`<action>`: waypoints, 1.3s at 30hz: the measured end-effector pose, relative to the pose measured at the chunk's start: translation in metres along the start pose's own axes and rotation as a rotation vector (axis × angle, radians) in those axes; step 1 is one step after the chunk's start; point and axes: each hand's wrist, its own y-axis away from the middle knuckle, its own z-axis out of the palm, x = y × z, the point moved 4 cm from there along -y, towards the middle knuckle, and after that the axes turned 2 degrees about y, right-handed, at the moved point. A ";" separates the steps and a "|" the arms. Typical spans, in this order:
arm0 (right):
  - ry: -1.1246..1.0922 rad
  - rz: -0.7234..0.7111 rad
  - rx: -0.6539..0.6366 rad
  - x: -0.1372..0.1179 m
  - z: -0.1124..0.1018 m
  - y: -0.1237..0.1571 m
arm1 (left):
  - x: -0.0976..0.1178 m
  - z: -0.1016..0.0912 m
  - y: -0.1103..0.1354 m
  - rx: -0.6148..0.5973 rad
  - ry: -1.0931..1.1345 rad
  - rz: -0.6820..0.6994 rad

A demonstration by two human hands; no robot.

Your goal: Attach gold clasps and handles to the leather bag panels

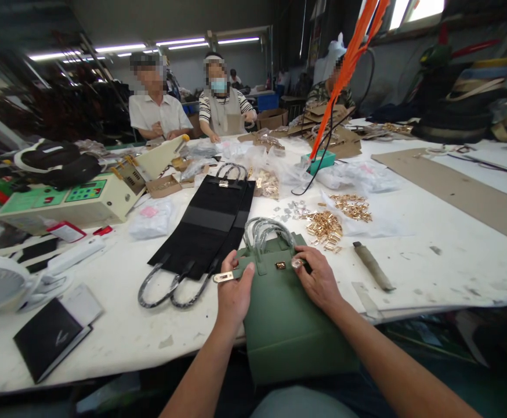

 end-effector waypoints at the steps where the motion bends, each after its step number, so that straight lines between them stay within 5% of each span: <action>1: 0.002 0.000 -0.004 -0.001 -0.001 0.000 | 0.000 0.001 0.001 0.008 0.081 -0.052; 8: 0.018 0.005 -0.001 -0.003 -0.001 -0.001 | 0.007 0.010 0.011 -0.031 0.450 -0.305; 13: -0.009 0.021 -0.015 -0.001 -0.001 0.000 | 0.010 0.016 0.018 -0.224 0.603 -0.490; 18: -0.166 0.172 0.019 0.004 -0.007 0.002 | -0.001 0.015 0.019 -0.214 0.676 -0.669; 24: -0.183 0.365 0.146 0.013 -0.016 0.003 | -0.012 0.015 0.018 -0.088 0.642 -0.643; 32: -0.004 0.051 -0.073 0.004 -0.033 0.001 | -0.032 0.013 0.011 -0.005 0.567 -0.586; 39: 0.364 0.240 -0.043 0.075 -0.078 -0.016 | -0.039 0.013 0.008 0.022 0.588 -0.620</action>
